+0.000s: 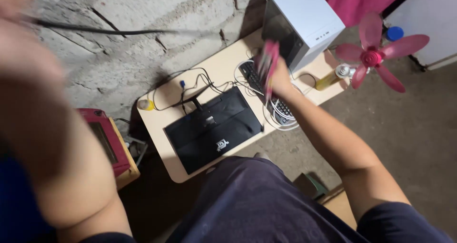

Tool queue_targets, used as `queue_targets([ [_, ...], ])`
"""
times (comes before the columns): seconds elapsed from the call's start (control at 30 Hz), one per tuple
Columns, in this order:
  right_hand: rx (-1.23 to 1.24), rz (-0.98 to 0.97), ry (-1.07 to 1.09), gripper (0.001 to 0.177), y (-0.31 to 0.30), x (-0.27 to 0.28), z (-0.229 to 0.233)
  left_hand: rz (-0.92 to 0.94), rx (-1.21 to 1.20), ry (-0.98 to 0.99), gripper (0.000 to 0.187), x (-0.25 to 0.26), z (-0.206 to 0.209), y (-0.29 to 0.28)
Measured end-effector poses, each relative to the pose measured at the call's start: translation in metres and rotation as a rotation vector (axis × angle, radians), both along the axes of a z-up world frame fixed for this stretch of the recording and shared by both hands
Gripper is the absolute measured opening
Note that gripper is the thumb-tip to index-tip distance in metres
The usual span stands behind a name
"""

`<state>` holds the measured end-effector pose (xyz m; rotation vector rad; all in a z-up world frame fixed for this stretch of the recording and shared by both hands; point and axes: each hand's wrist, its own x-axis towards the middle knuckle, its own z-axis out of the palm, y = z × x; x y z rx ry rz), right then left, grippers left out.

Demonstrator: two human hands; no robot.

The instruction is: Connecting cables to a computer monitor and PC tower.

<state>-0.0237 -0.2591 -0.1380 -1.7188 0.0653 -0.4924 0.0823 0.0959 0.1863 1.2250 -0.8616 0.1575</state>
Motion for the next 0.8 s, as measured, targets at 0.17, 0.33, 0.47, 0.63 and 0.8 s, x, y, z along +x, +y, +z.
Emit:
queue_targets([
  [0.17, 0.668, 0.441, -0.111, 0.024, -0.033, 0.030, 0.048, 0.402, 0.913, -0.169, 0.008, -0.093, -0.011, -0.066],
  [0.33, -0.099, 0.346, -0.201, 0.027, 0.030, -0.005, 0.159, 0.025, 0.460, 0.226, 0.036, -0.071, -0.098, -0.112],
  [0.47, -0.498, 0.205, -0.386, 0.036, 0.077, -0.031, 0.213, -0.107, 0.173, 0.594, 0.047, -0.059, -0.113, -0.125],
  [0.63, -0.386, 0.221, -0.193, 0.027, 0.063, -0.031, 0.149, -0.002, 0.221, 0.450, 0.056, -0.040, -0.059, -0.100],
  [0.8, -0.567, 0.276, -0.133, 0.020, 0.033, -0.043, 0.045, 0.035, -0.096, 0.498, 0.048, 0.000, -0.028, -0.035],
])
